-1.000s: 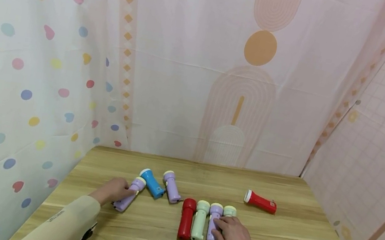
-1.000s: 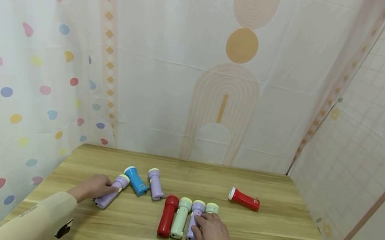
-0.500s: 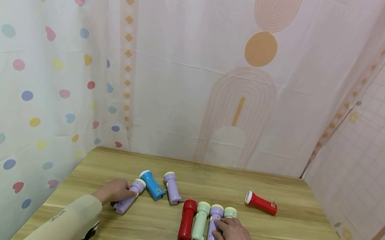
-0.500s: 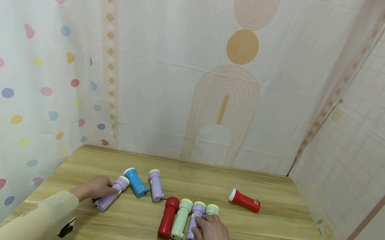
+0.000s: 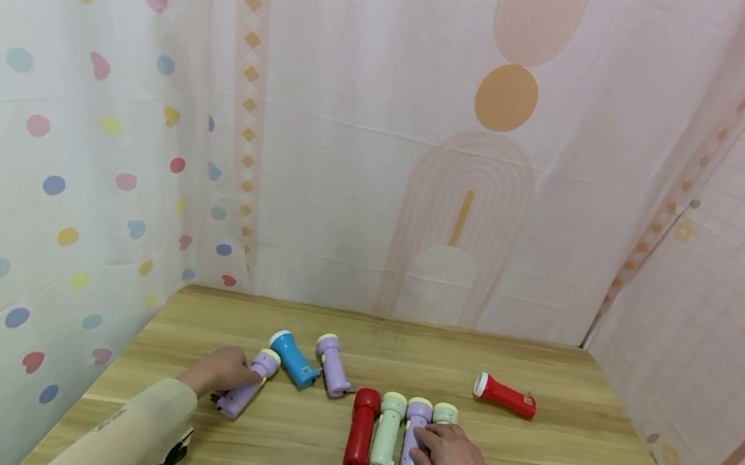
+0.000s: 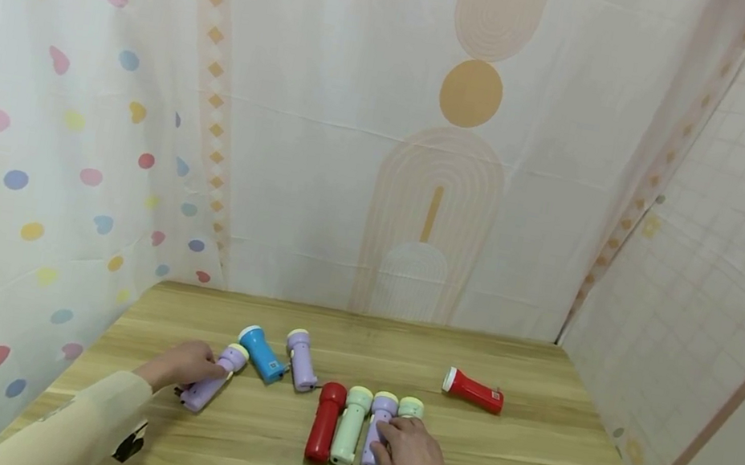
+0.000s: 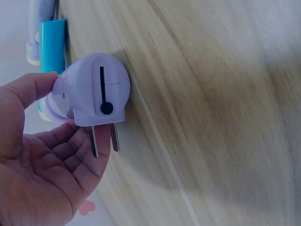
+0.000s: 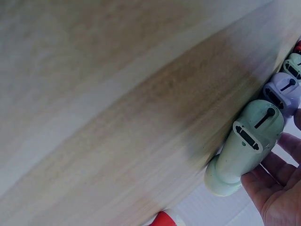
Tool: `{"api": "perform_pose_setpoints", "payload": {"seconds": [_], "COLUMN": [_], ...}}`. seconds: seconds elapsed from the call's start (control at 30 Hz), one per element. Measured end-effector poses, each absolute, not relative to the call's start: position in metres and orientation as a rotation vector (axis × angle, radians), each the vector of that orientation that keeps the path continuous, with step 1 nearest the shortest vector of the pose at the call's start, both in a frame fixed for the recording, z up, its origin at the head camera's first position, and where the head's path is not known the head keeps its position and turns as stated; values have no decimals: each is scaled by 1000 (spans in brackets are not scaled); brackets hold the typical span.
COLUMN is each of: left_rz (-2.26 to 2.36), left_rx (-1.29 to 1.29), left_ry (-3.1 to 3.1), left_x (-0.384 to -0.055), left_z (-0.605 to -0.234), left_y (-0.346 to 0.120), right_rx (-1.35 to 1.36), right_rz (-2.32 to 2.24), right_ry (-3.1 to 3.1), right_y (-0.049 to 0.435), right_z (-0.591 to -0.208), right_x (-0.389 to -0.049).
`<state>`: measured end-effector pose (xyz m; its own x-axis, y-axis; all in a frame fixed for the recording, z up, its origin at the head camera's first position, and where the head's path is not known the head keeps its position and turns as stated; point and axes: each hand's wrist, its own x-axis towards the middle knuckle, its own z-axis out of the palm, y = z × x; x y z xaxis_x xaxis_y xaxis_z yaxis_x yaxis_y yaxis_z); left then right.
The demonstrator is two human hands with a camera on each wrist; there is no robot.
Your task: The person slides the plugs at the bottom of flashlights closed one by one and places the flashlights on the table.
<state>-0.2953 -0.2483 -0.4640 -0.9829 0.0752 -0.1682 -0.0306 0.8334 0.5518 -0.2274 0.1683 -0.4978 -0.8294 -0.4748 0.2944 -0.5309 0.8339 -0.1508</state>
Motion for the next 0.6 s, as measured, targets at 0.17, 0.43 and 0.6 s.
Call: {"api": "perform_pose_setpoints", "payload": {"seconds": [0.17,0.43,0.6], "left_rz": [873,949,1006], "left_rx": [29,-5,-19], "left_ry": [2844,2833,2821], "left_x": [-293,-289,-291], "left_z": [-463,-462,-463], "left_y": [-248,-251,-253], "right_rx": [776,771,764], "right_rz": [331,334,330], "right_ry": [-2763,-2782,-2791], "right_y": [168,167,168], "right_z": [-498,-497,-497], "right_x": [-227,-226,-227]}}
